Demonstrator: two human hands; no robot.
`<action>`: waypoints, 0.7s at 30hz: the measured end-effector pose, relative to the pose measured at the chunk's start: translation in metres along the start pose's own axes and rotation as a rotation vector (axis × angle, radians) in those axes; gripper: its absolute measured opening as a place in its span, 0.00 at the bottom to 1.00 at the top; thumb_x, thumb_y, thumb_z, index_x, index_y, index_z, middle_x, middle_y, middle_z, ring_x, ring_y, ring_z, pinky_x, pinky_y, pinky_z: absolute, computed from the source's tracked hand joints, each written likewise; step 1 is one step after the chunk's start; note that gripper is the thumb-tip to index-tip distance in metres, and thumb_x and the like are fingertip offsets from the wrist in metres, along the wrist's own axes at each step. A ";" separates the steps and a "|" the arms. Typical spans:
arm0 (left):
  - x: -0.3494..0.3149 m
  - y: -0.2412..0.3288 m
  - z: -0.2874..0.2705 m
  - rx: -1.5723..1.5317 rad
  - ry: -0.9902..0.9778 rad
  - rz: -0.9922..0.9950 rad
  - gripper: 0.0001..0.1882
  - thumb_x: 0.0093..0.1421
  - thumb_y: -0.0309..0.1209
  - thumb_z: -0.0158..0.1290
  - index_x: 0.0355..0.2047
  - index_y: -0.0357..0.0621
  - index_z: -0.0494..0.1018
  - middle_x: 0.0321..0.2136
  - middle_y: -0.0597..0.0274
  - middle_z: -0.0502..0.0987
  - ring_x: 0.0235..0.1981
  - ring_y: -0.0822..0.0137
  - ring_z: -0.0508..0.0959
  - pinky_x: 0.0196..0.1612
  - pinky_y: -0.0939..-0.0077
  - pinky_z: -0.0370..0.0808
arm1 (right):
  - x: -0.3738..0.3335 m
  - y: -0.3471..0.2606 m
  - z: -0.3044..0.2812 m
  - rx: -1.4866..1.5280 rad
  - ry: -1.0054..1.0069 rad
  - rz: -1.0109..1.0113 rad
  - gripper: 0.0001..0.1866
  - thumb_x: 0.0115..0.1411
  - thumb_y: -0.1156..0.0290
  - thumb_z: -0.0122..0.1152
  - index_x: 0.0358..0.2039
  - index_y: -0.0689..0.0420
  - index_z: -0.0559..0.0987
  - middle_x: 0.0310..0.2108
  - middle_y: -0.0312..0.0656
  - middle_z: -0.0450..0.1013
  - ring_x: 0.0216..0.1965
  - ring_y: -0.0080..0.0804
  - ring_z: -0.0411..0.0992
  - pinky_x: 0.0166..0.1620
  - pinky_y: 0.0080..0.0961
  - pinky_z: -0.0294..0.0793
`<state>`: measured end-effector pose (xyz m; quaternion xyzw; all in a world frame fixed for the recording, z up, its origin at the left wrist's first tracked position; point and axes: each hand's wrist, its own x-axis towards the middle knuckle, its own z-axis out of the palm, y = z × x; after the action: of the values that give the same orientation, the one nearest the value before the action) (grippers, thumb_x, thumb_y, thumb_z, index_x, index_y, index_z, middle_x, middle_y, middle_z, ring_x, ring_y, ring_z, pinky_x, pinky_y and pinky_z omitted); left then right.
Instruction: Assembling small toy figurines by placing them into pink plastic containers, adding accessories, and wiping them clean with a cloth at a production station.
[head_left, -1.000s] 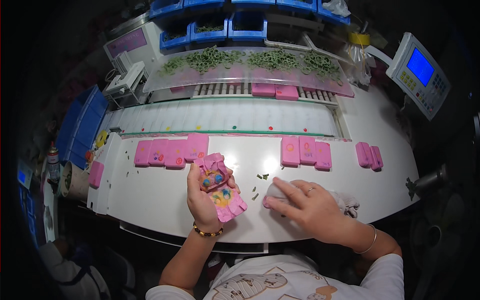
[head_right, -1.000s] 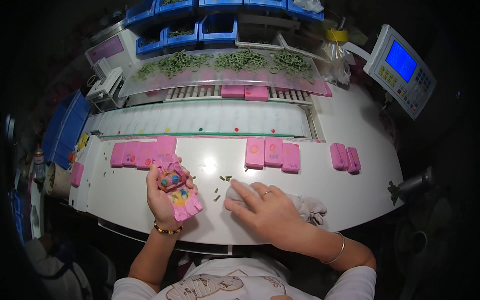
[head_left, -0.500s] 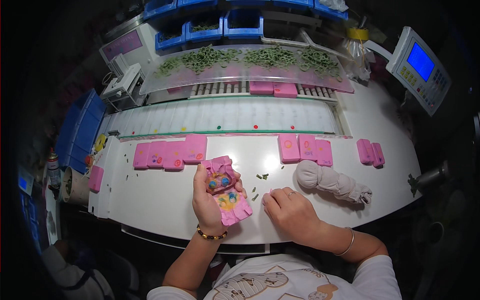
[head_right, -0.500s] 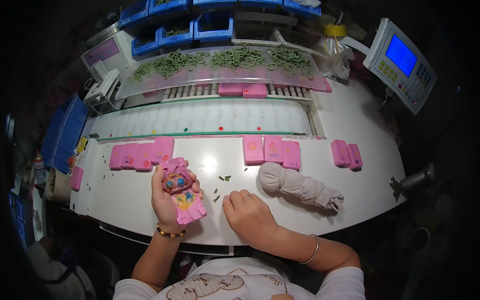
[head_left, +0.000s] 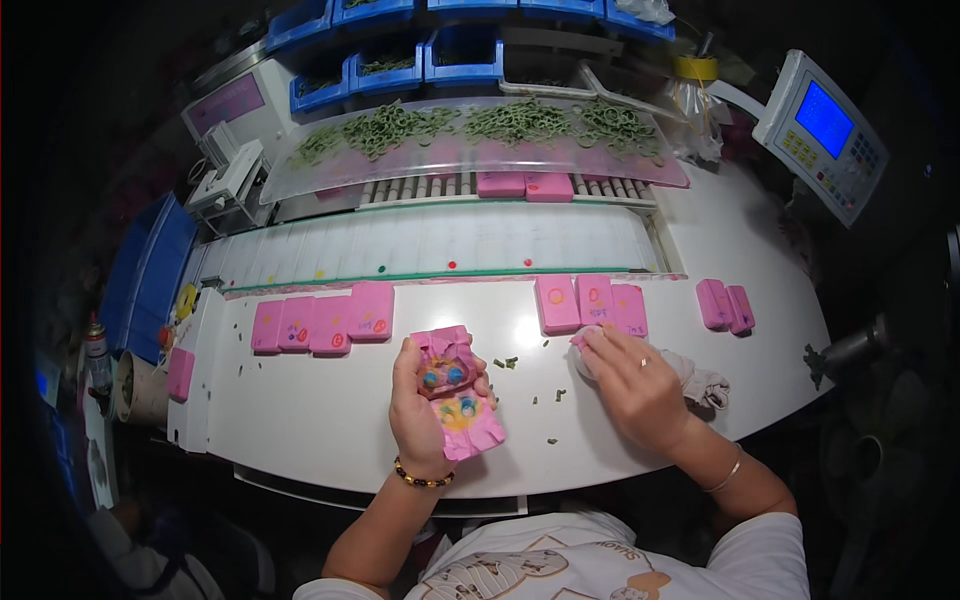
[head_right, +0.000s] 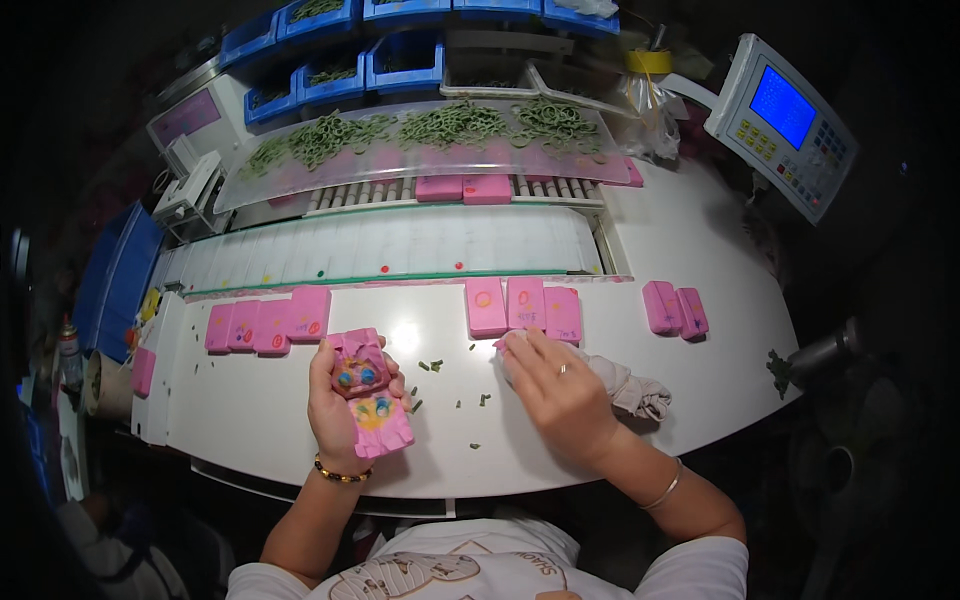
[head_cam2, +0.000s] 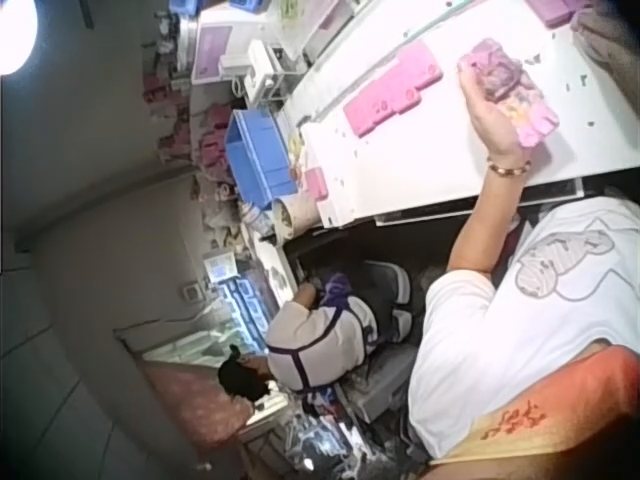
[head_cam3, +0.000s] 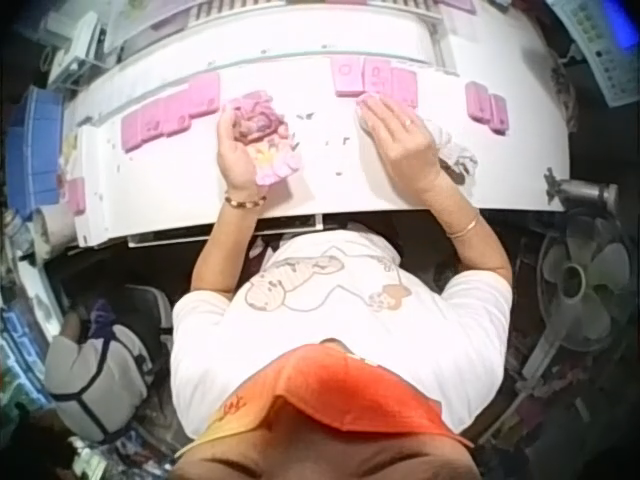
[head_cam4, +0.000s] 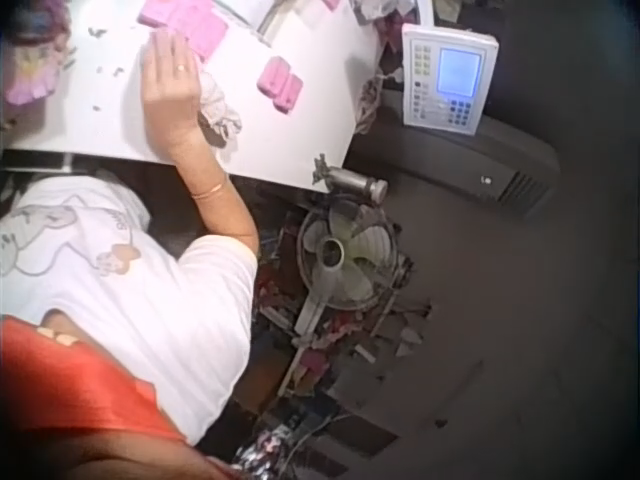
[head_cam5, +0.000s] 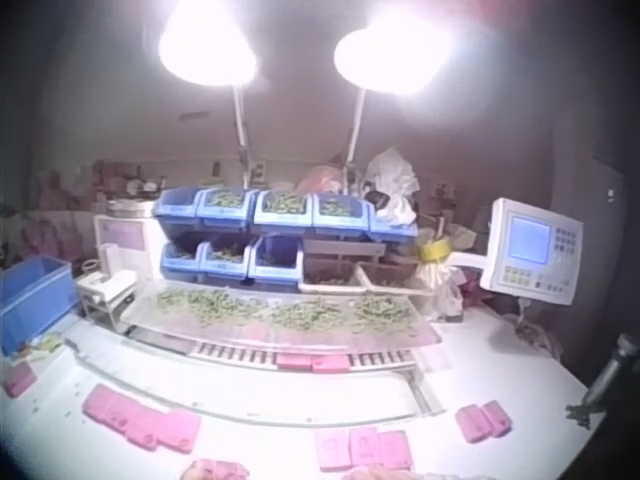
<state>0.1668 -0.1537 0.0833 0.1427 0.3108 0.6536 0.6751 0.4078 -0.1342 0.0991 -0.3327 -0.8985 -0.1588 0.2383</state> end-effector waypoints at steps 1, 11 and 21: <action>-0.001 0.000 0.000 0.001 0.006 0.005 0.28 0.67 0.52 0.37 0.42 0.36 0.70 0.26 0.55 0.75 0.24 0.62 0.75 0.25 0.66 0.76 | 0.000 -0.009 0.000 -0.013 -0.016 0.027 0.14 0.48 0.78 0.63 0.38 0.66 0.78 0.43 0.47 0.76 0.43 0.43 0.76 0.46 0.32 0.77; -0.002 -0.005 0.001 0.006 -0.060 -0.139 0.30 0.66 0.53 0.38 0.46 0.35 0.71 0.29 0.55 0.76 0.25 0.65 0.76 0.27 0.66 0.78 | 0.012 -0.004 -0.009 0.216 -0.118 0.299 0.15 0.44 0.71 0.70 0.29 0.61 0.72 0.36 0.43 0.69 0.31 0.41 0.71 0.34 0.32 0.72; -0.003 -0.009 -0.003 -0.088 -0.126 -0.269 0.30 0.66 0.53 0.37 0.46 0.35 0.72 0.30 0.55 0.77 0.27 0.66 0.76 0.31 0.70 0.77 | 0.011 0.010 -0.026 0.333 -0.149 0.220 0.11 0.47 0.77 0.68 0.29 0.60 0.74 0.35 0.43 0.70 0.36 0.42 0.70 0.39 0.36 0.71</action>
<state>0.1725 -0.1580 0.0764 0.1106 0.2551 0.5602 0.7803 0.4155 -0.1329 0.1278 -0.3955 -0.8858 0.0437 0.2388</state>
